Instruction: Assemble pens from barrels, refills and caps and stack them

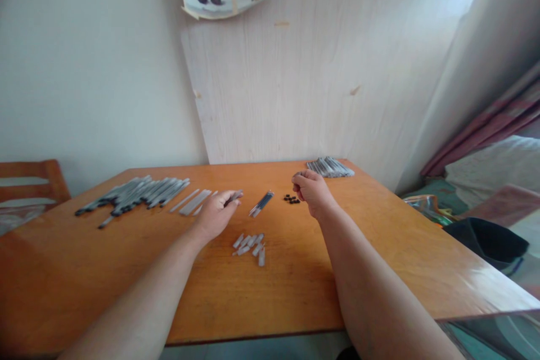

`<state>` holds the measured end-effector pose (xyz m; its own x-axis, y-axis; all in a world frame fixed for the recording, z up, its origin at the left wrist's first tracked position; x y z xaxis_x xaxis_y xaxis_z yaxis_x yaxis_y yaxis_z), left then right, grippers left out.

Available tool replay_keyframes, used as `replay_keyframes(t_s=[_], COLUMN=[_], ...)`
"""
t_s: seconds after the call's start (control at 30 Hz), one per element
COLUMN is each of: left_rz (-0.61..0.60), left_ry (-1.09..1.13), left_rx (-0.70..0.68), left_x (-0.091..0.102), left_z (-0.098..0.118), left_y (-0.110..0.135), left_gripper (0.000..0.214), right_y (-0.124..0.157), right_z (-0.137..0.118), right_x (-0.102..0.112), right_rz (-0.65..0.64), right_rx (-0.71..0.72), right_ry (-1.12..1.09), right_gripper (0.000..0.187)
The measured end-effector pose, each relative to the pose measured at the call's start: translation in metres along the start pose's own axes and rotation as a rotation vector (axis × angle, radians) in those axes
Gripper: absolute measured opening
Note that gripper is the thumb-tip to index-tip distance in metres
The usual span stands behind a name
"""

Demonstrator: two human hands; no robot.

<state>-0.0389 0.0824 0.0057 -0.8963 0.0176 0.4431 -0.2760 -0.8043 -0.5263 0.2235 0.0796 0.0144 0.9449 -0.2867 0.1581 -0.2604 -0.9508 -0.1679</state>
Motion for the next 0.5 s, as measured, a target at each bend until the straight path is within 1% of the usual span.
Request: replay_keyframes(t_s=[0.1, 0.23, 0.33, 0.4, 0.5], left_rz=[0.005, 0.003, -0.003, -0.011, -0.02], left_ry=[0.012, 0.019, 0.017, 0.013, 0.0], left_rx=[0.006, 0.018, 0.02, 0.021, 0.03], left_x=[0.0, 0.0, 0.0, -0.001, -0.001], left_z=[-0.001, -0.002, -0.002, -0.002, -0.001], left_y=[0.0, 0.0, 0.0, 0.0, 0.0], left_gripper=[0.025, 0.025, 0.025, 0.026, 0.026], right_y=[-0.007, -0.015, -0.021, -0.024, -0.027], right_z=[0.009, 0.019, 0.027, 0.035, 0.045], right_x=[0.007, 0.007, 0.0, -0.004, -0.007], right_rz=[0.05, 0.065, 0.015, -0.027, -0.087], right_rx=[0.004, 0.085, 0.145, 0.133, 0.09], right_ry=[0.193, 0.621, 0.904, 1.026, 1.144], right_gripper=[0.007, 0.013, 0.016, 0.018, 0.021])
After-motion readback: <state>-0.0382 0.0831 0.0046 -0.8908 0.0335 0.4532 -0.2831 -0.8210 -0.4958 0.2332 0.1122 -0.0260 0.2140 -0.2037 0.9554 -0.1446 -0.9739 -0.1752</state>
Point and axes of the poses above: each hand's wrist, its own y-axis away from the middle knuckle, its own x-axis out of the back of the hand, z = x × y, the point moved 7 cm from there along -y, towards the middle knuckle, and after that the axes turned 12 degrees about y, right-handed, at the moved point
